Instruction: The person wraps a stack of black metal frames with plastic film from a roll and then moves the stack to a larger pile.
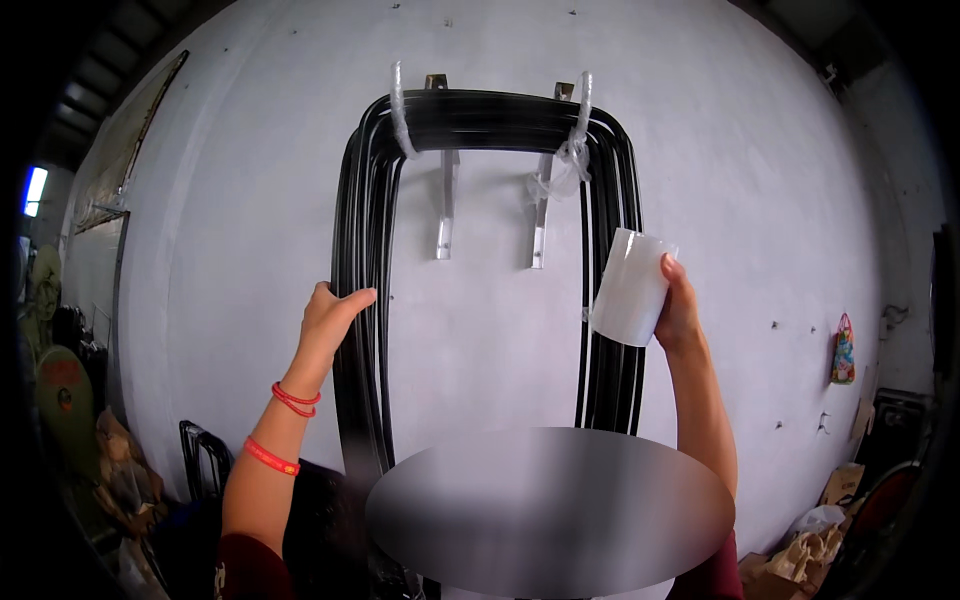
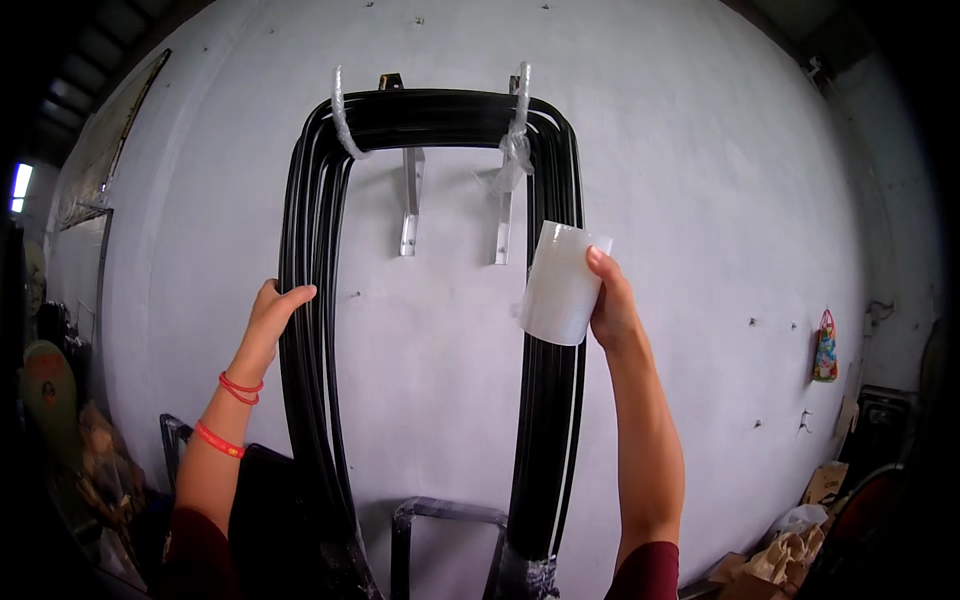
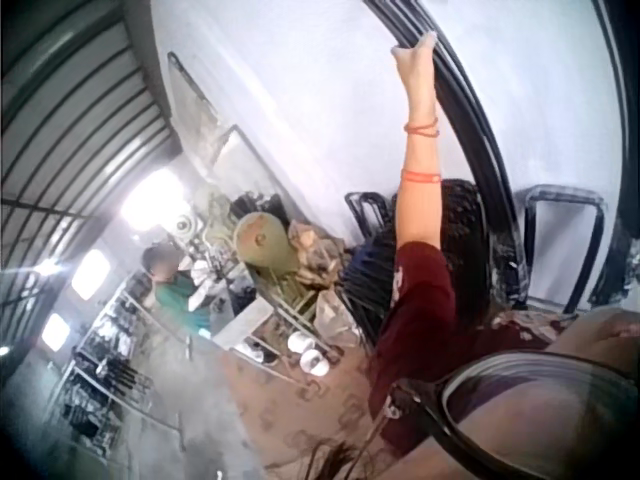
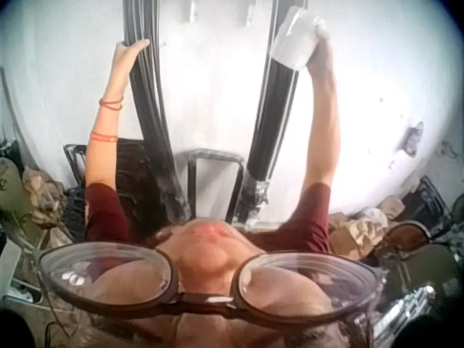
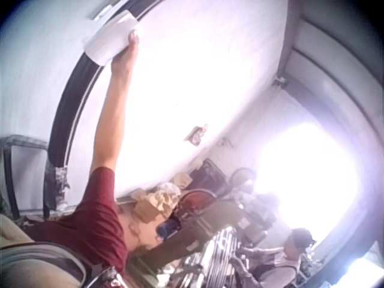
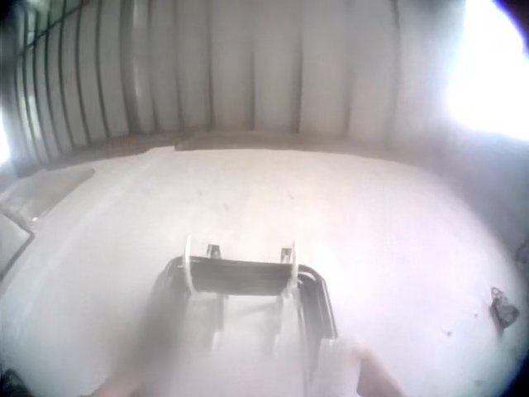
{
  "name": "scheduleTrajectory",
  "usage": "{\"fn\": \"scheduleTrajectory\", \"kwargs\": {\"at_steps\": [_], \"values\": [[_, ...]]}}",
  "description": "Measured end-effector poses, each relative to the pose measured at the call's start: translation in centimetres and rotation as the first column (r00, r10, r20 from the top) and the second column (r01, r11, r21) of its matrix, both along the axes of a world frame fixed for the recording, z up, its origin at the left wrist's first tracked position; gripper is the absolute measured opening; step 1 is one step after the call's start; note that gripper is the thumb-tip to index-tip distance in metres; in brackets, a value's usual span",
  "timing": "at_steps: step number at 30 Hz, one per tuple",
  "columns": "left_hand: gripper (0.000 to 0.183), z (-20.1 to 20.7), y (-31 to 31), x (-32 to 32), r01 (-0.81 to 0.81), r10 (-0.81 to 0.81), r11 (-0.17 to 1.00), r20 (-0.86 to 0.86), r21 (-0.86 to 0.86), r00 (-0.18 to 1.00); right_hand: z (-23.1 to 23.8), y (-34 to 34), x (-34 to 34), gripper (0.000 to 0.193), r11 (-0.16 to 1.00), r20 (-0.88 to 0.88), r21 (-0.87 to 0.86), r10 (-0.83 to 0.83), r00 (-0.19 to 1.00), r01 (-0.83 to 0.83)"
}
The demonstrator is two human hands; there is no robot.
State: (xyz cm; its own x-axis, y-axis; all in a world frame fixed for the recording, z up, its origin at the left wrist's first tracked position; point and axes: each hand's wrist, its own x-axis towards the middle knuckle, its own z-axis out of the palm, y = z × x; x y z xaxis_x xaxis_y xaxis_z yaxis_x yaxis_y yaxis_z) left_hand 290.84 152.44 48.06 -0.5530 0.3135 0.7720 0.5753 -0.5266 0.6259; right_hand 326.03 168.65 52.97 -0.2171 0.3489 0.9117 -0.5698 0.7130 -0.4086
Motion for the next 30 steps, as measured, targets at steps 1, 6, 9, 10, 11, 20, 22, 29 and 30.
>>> {"fn": "scheduleTrajectory", "kwargs": {"at_steps": [1, 6, 9, 10, 11, 20, 22, 29, 30], "values": [[0.051, 0.1, -0.1, 0.1, -0.016, 0.016, 1.000, -0.017, 0.012, 1.000, 0.0, -0.2, -0.4, 0.067, 0.999, 0.000, 0.021, -0.030, 1.000, 0.030], [0.038, 1.3, -0.1, 1.5, -0.018, 0.023, 0.991, -0.037, 0.134, 0.999, 0.6, -0.2, -1.3, 0.060, 0.993, -0.071, 0.053, -0.100, 0.992, 0.104], [0.026, 3.2, 0.0, 1.0, -0.048, 0.058, 0.991, -0.075, 0.124, 0.996, 1.1, -1.5, -1.8, 0.064, 0.990, -0.103, 0.056, -0.123, 0.987, 0.129], [0.024, 4.2, -0.1, 0.6, -0.076, 0.085, 0.994, -0.114, 0.083, 0.990, 1.3, -1.7, -2.0, 0.062, 0.995, -0.119, 0.029, -0.087, 0.989, 0.091], [0.022, 5.2, -0.1, 0.1, -0.106, 0.111, 0.993, -0.153, 0.043, 0.982, 1.7, -2.3, -2.2, 0.061, 0.998, -0.153, 0.023, -0.060, 0.986, 0.064], [0.015, 14.4, -3.8, -0.8, -0.207, 0.210, 0.978, -0.254, 0.036, 0.944, 9.1, -3.0, -2.2, 0.053, 0.989, -0.250, 0.134, 0.088, 0.964, -0.055], [0.014, 16.7, -5.5, -0.1, -0.262, 0.286, 0.958, -0.328, 0.114, 0.900, 11.2, -3.1, -1.9, 0.055, 0.980, -0.281, 0.196, 0.085, 0.956, -0.030], [0.019, 21.8, -12.2, 1.0, -0.235, 0.384, 0.923, -0.676, 0.306, 0.629, 12.2, -4.3, -0.5, 0.061, 0.946, -0.381, 0.324, 0.118, 0.917, 0.012], [0.019, 21.2, -14.3, 1.1, -0.313, 0.422, 0.906, -0.676, 0.286, 0.604, 11.3, -4.5, -2.1, 0.062, 0.948, -0.383, 0.317, 0.163, 0.909, -0.037]]}}
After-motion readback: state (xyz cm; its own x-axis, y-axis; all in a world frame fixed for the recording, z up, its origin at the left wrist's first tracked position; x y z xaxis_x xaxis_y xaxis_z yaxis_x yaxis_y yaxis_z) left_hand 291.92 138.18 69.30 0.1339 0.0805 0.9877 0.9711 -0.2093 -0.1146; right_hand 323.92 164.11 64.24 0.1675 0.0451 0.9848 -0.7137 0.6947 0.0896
